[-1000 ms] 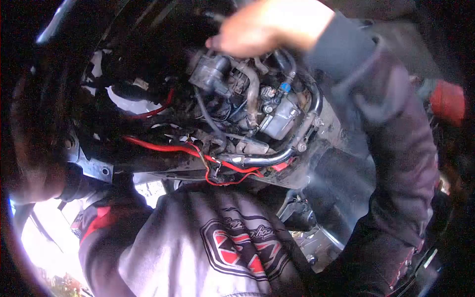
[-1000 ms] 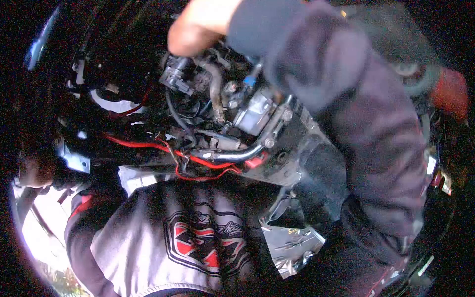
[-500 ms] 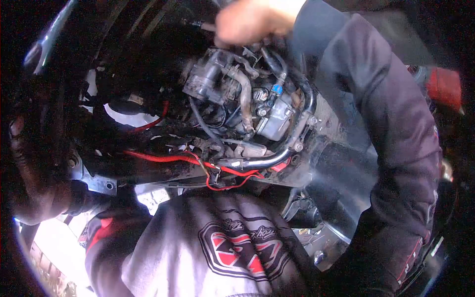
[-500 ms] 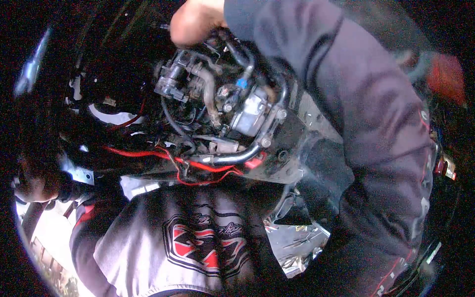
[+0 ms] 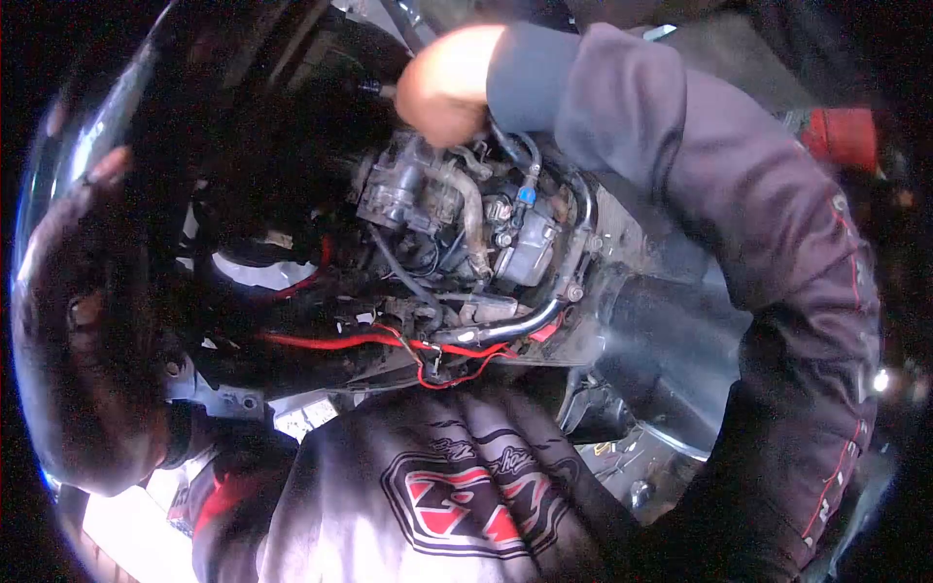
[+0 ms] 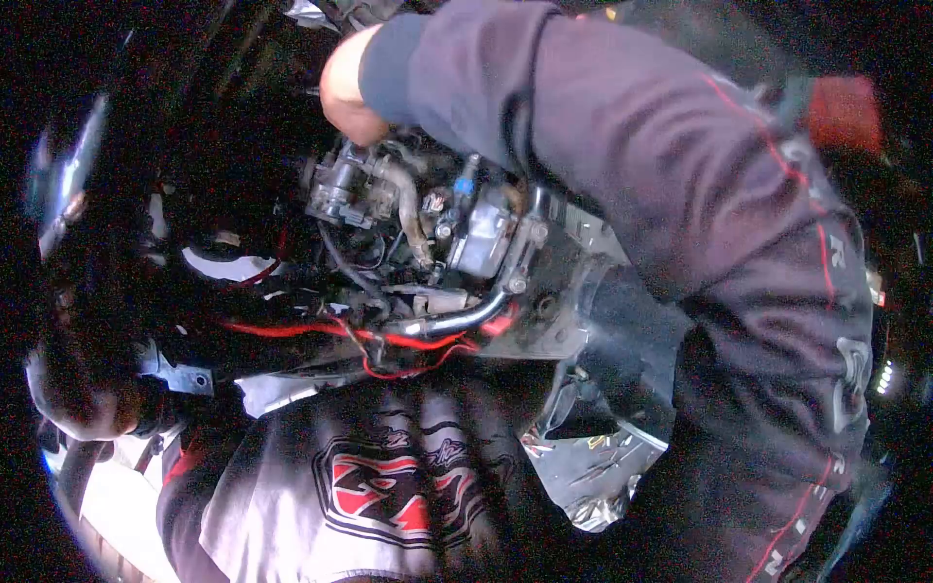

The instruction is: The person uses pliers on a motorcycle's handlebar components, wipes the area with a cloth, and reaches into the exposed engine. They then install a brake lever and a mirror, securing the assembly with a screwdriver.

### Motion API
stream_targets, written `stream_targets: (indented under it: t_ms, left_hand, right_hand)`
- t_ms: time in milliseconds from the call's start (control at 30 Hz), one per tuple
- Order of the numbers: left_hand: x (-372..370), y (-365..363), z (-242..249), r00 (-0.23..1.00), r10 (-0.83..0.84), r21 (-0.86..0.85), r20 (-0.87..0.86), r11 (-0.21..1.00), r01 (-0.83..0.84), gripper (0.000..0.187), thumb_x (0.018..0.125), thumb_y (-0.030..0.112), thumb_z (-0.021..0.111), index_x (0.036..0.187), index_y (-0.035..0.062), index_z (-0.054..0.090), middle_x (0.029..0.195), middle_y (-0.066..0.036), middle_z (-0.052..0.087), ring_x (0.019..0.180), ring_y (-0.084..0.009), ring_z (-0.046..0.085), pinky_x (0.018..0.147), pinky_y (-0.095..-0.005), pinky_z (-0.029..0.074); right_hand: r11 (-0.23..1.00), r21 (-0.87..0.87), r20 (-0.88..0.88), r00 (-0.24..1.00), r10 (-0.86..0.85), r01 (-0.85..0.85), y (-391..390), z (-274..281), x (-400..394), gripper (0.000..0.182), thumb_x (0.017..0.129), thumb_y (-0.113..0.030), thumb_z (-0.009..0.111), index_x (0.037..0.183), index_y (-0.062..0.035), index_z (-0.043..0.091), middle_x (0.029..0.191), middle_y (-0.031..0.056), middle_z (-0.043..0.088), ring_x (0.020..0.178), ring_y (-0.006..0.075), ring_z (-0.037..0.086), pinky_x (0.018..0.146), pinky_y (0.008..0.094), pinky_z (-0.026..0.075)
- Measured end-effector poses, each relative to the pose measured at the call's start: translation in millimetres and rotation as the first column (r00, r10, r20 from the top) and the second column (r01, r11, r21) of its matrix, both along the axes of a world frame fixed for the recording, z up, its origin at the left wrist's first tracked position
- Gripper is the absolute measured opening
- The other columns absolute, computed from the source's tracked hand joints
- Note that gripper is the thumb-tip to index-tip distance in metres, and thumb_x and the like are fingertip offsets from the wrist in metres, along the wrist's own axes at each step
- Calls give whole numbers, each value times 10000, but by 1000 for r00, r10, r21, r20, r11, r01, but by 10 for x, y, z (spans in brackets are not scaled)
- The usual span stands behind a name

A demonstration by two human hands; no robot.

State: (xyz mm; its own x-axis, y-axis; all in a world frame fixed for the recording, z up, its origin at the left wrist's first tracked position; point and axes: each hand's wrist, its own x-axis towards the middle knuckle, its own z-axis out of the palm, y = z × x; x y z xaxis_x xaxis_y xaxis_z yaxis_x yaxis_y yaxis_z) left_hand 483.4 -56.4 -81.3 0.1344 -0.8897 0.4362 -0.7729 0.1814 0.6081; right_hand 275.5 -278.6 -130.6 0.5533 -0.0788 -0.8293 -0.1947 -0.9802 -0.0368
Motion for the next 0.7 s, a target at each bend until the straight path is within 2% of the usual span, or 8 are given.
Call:
stream_targets:
  t_ms: [133,267,367,467,567,600,667,700]
  left_hand:
    - [33,-15,0,1000,-17,3,-11,1000,17,293,947,-38,511,1192,-111,655,1176,-230,694,1104,-296,673,997,-384,512]
    - [71,-35,-14,999,-26,11,-21,1000,26,294,947,-38,507,1191,-112,655,1177,-231,693,1104,-297,673,996,-384,513]
    - [75,-46,-21,999,-31,20,-24,999,31,294,948,-39,505,1190,-112,654,1177,-232,693,1104,-298,674,996,-384,513]
    - [81,-55,2,999,-34,25,-23,999,34,295,948,-39,502,1189,-113,654,1178,-232,693,1104,-299,674,996,-384,513]
    - [72,-55,21,999,-36,24,-19,999,36,295,948,-39,500,1189,-114,654,1178,-233,692,1104,-300,674,995,-385,514]
    - [54,-59,25,999,-38,22,-21,999,38,296,948,-39,499,1189,-114,654,1178,-234,692,1104,-300,675,995,-385,514]
    - [47,-48,37,999,-45,22,-18,999,46,296,948,-39,497,1188,-114,654,1179,-234,692,1104,-300,675,995,-385,514]
    - [43,-54,44,999,-50,25,-19,998,50,296,949,-40,496,1188,-114,654,1179,-234,692,1104,-301,675,995,-385,514]
  right_hand:
    - [982,186,-93,995,36,-19,-173,-133,116,355,855,-251,574,912,53,747,927,245,731,873,353,709,813,483,547]
    - [991,129,-12,1000,-16,18,-196,-264,-25,326,835,-216,574,896,55,745,942,248,731,886,361,709,803,479,550]
    - [963,270,103,993,-60,30,-259,-298,-78,293,816,-188,581,863,52,742,924,245,731,869,372,709,780,480,553]
    - [972,233,56,997,-48,34,-262,-320,-46,256,793,-167,599,831,42,742,889,236,732,829,375,706,757,485,554]
    - [961,262,82,994,75,-94,-263,-447,22,241,791,-176,626,829,29,748,874,222,734,818,364,707,746,486,553]
    - [998,17,23,998,56,-56,-195,-698,129,218,801,-206,648,794,-1,723,807,201,682,756,357,645,681,477,507]
    - [973,-232,-29,1000,9,-15,-148,-639,137,213,811,-235,671,758,-31,698,741,181,629,693,349,582,616,467,460]
    - [996,-80,-35,999,-33,30,-111,-287,87,218,820,-237,654,846,-33,725,850,185,682,790,351,642,696,463,512]
